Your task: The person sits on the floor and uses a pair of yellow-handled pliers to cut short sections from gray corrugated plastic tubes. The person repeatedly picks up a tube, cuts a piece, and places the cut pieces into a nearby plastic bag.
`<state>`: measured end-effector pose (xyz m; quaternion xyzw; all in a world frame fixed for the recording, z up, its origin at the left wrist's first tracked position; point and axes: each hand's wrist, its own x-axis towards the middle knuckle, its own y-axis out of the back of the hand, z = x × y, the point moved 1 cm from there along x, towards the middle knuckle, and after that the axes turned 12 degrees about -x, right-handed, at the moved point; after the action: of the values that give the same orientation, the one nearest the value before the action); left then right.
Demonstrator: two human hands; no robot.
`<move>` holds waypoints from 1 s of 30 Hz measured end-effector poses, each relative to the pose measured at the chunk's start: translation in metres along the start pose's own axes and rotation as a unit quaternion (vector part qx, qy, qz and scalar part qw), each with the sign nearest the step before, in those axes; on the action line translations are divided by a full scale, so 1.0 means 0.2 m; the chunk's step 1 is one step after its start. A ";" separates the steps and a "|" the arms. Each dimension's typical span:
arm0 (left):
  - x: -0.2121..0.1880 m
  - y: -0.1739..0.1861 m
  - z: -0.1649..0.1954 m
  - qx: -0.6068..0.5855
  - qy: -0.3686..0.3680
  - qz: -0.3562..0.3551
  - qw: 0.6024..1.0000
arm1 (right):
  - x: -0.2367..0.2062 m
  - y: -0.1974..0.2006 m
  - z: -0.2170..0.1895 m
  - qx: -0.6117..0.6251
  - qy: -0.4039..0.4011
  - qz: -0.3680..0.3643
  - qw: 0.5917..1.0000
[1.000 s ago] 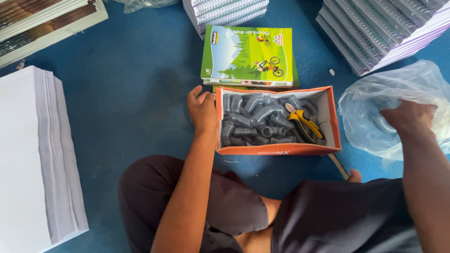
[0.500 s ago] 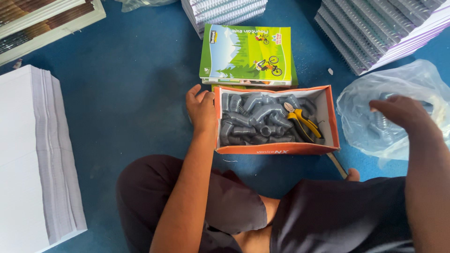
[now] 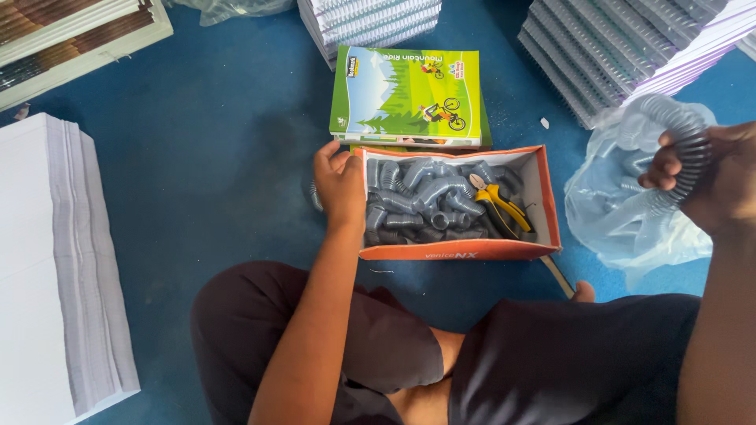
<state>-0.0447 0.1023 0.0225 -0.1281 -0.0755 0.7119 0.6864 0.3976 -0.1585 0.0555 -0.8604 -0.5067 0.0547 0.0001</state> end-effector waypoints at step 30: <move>-0.44 -0.29 0.11 -0.072 0.229 -0.410 0.880 | -0.38 -1.29 -0.15 -0.350 0.144 -0.164 0.911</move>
<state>0.0070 0.0178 0.0661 -0.2942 -0.0129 0.3098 0.9041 0.1395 -0.0968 0.1074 -0.7082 -0.6221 -0.2516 -0.2194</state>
